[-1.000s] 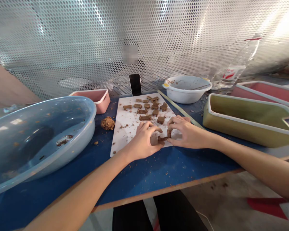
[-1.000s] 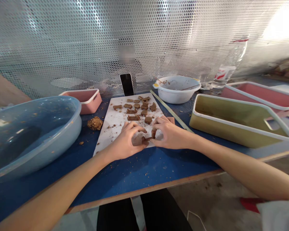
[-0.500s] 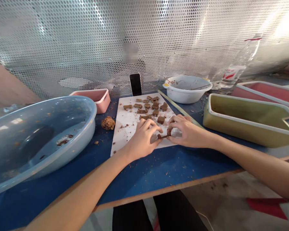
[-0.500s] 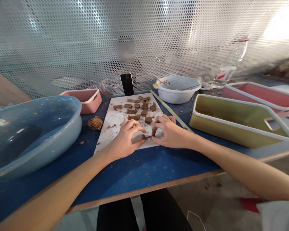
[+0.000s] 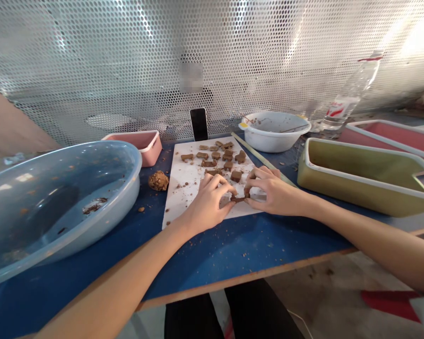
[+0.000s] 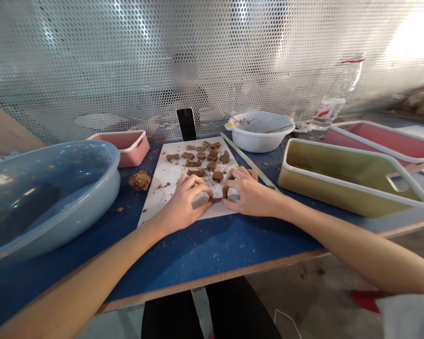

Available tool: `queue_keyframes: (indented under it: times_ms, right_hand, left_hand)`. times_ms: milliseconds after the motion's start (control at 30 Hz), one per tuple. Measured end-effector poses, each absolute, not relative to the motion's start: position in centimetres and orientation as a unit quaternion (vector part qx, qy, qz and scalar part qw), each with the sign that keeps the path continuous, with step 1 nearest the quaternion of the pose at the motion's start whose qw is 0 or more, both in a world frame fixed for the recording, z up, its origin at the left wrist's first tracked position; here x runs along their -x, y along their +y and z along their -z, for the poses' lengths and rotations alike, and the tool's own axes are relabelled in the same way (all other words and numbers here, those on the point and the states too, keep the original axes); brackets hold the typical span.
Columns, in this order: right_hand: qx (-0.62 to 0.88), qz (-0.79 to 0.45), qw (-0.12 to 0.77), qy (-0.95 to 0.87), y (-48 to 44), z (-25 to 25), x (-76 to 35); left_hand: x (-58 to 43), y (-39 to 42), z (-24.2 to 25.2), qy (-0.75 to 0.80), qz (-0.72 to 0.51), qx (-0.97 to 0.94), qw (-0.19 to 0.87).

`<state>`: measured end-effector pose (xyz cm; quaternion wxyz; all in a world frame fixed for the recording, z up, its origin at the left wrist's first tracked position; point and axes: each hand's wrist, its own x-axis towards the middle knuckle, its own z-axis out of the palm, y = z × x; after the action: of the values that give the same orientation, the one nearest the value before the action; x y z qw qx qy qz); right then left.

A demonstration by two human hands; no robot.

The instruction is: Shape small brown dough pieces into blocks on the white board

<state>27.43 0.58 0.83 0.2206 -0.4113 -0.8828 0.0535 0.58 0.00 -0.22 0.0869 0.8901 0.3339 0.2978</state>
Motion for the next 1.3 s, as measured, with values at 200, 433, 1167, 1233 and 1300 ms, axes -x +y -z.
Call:
queue_keyframes:
  times_ms: [200,433,1167,1233,1300]
  right_hand:
    - [0.41,-0.051,0.219,-0.884,0.73,-0.82,-27.45]
    - [0.412,-0.049,0.223,-0.882,1.08,-0.55,-27.43]
    - [0.361,-0.043,0.252,-0.897,0.59,-1.2,-27.42]
    - [0.349,-0.044,0.251,-0.902,0.55,-1.28,-27.51]
    - [0.339,-0.043,0.248,-0.907,0.56,-1.29,-27.63]
  left_hand:
    - [-0.58,0.08,0.36,0.332,-0.304,-0.89,0.08]
    - [-0.53,0.17,0.4,0.34,-0.295,-0.891,0.066]
    - [-0.58,0.34,0.54,0.32,-0.325,-0.884,0.101]
    - [-0.57,0.29,0.45,0.312,-0.325,-0.886,0.109]
    - [-0.59,0.24,0.36,0.304,-0.323,-0.888,0.12]
